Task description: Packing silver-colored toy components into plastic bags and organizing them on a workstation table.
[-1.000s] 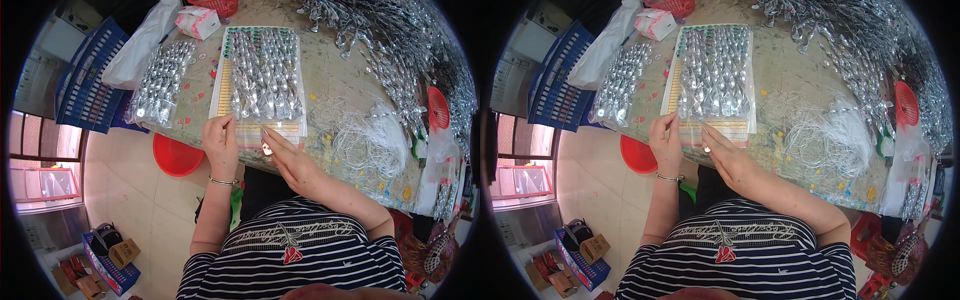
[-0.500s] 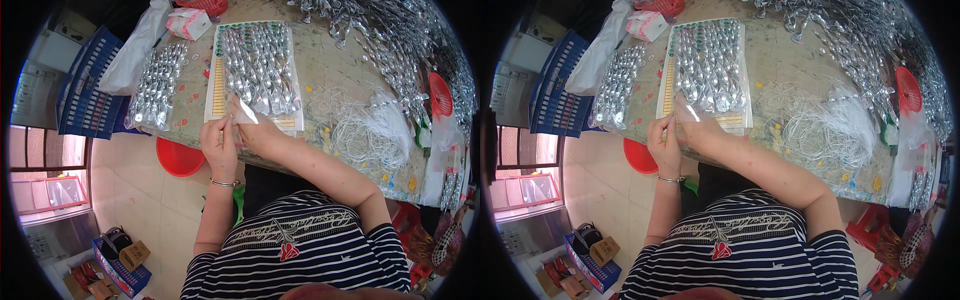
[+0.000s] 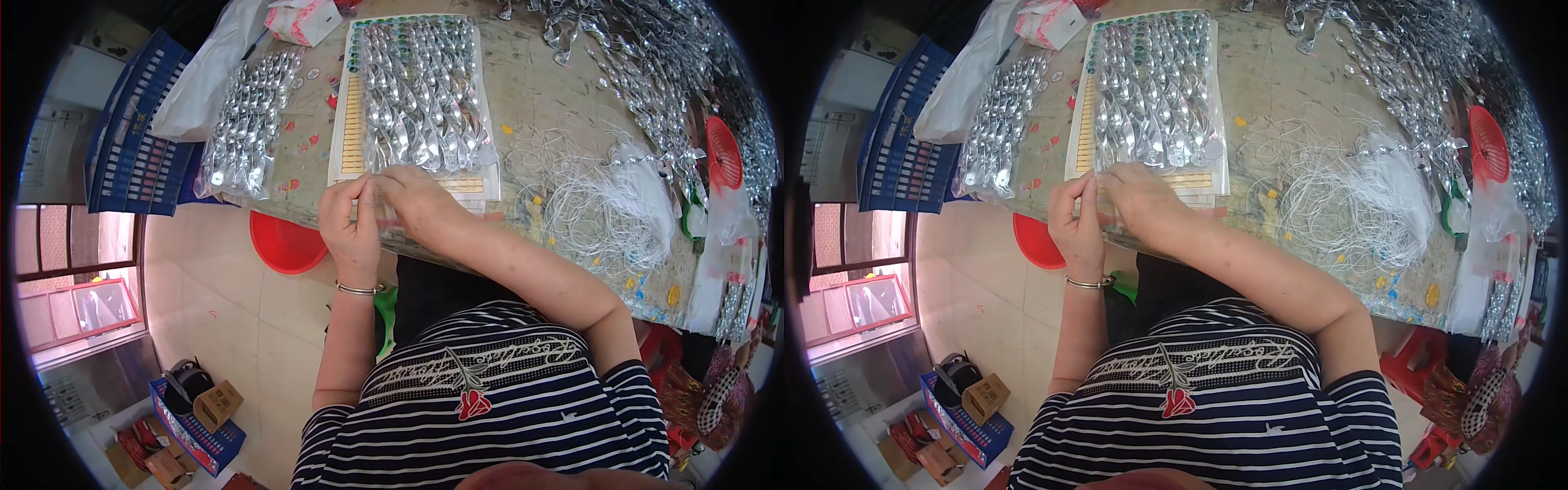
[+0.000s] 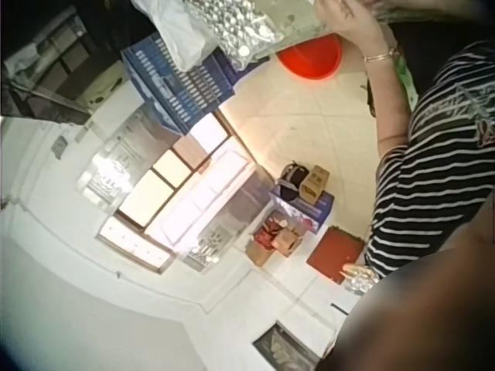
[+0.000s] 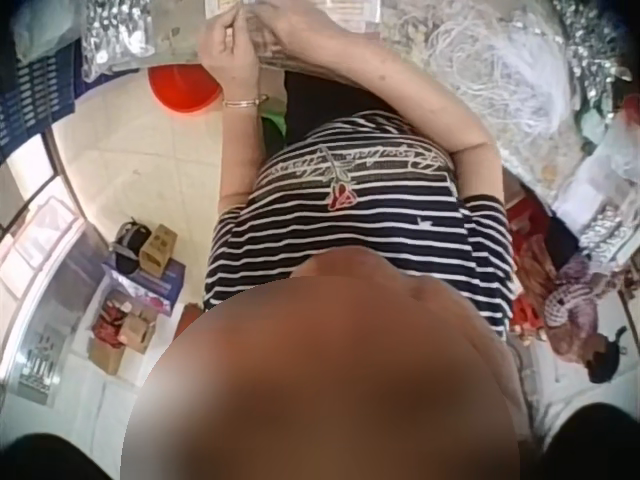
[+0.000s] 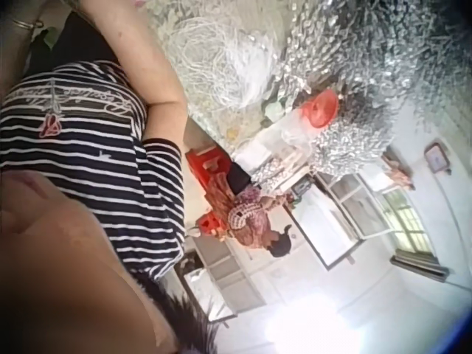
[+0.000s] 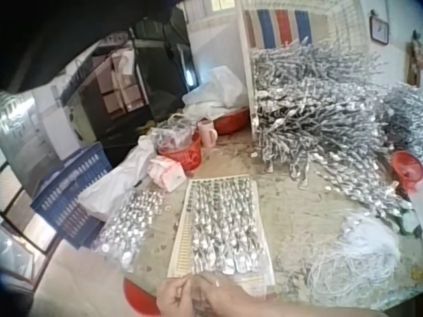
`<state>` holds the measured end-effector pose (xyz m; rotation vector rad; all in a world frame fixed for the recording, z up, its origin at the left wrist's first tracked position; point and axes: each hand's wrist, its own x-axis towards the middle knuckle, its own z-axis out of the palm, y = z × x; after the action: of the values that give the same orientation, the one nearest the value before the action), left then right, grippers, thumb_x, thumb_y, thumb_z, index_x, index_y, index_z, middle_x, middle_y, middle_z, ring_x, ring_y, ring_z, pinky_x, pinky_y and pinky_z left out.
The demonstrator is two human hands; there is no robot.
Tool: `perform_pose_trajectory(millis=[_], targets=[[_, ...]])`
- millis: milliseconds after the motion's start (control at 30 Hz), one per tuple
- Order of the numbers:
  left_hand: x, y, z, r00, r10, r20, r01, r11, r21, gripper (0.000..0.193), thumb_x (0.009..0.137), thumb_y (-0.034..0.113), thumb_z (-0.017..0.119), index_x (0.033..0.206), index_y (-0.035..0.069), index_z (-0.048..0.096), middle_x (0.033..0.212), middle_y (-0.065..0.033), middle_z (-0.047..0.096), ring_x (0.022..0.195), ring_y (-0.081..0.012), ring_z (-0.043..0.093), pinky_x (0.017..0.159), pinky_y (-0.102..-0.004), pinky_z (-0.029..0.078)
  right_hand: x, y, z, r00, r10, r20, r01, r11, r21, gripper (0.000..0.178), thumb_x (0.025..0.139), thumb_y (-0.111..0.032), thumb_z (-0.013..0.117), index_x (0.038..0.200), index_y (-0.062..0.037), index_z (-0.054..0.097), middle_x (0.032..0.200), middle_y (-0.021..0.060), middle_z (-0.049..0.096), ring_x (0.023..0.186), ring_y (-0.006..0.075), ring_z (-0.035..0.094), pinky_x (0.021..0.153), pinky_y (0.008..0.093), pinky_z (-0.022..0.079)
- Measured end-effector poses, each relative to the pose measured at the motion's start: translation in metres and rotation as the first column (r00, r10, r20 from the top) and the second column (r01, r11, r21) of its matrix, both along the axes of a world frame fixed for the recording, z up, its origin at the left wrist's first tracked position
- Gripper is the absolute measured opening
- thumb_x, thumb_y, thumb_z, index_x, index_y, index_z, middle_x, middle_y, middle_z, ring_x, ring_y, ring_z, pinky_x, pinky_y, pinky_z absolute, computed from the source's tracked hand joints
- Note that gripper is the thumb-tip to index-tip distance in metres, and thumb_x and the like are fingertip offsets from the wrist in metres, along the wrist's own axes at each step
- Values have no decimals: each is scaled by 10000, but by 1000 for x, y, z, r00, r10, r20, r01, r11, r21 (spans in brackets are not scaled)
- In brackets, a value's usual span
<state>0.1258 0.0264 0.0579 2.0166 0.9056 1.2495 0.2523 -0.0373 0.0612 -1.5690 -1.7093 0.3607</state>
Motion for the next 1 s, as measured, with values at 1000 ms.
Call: perform_pose_trajectory(millis=[1000], targets=[[-23,7,6,979,-61,-194,75,995,66,543,861,261,643,1319,16,482,1290,-148,489,1166,-330,445,996,-432,359,40,-71,65,989,-117,86,116,993,17,362,833,23,562,1194,2,571,1285,151,550,1226,361,483,1004,430,412]])
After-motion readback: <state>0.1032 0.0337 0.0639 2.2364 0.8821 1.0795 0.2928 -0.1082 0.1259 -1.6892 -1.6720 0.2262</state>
